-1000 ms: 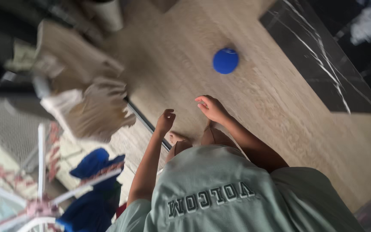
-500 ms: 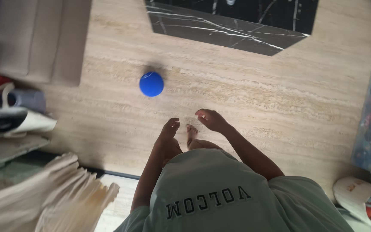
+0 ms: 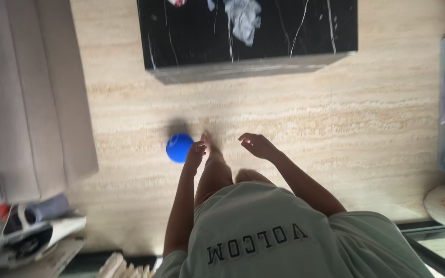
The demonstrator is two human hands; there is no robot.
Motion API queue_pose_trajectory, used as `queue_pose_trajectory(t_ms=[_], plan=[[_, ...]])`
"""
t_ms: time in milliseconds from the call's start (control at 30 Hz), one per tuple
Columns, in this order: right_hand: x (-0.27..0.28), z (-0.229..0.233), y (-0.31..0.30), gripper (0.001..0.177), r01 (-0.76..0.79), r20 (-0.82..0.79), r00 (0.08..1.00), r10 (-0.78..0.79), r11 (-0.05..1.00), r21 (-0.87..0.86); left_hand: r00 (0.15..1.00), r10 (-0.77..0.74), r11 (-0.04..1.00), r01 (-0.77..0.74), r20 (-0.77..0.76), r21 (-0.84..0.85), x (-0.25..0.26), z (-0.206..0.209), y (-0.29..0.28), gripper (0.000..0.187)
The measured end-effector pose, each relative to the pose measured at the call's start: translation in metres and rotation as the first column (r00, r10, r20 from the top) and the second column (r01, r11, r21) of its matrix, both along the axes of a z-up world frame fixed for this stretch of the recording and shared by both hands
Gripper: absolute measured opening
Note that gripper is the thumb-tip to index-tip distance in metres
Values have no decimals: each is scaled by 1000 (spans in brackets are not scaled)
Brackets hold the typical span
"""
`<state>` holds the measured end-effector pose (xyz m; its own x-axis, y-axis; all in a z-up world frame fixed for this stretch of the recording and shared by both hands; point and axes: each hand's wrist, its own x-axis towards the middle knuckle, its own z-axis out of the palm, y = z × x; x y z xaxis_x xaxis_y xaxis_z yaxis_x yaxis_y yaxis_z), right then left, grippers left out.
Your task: The person picks up various small clothing items from a table, unfolds them, and hangs them on a drying rack using clothespins. The items include shorts, socks, and underwear.
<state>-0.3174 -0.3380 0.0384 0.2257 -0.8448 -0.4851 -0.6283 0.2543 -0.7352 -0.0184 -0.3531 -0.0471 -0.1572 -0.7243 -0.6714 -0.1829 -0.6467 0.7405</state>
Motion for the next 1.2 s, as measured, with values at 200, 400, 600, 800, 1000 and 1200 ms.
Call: queue_pose_trajectory(t_ms=[200, 400, 600, 800, 1000, 1200], plan=[[-10, -28, -118, 28, -36, -139, 990, 34, 999, -7, 964, -188, 973, 209, 187, -101, -6, -11, -134, 38], [-37, -81, -263, 24, -19, -159, 987, -2, 992, -128, 967, -159, 973, 188, 201, -134, -19, -12, -207, 36], [-55, -138, -419, 19, -104, -305, 950, 70, 990, -97, 974, -61, 982, 20, 220, 186, -48, -18, -219, 37], [-82, -187, -534, 23, -384, -605, 703, 375, 915, 122, 932, -94, 989, 127, 350, -74, -100, -41, -240, 30], [-103, -230, -558, 28, -512, -600, 585, 545, 822, 249, 972, 65, 991, -89, 225, 100, -131, -49, -266, 35], [-55, -171, -527, 52, -462, -317, 819, 478, 877, 130, 950, 196, 980, -182, 245, -77, -133, -15, -296, 38]])
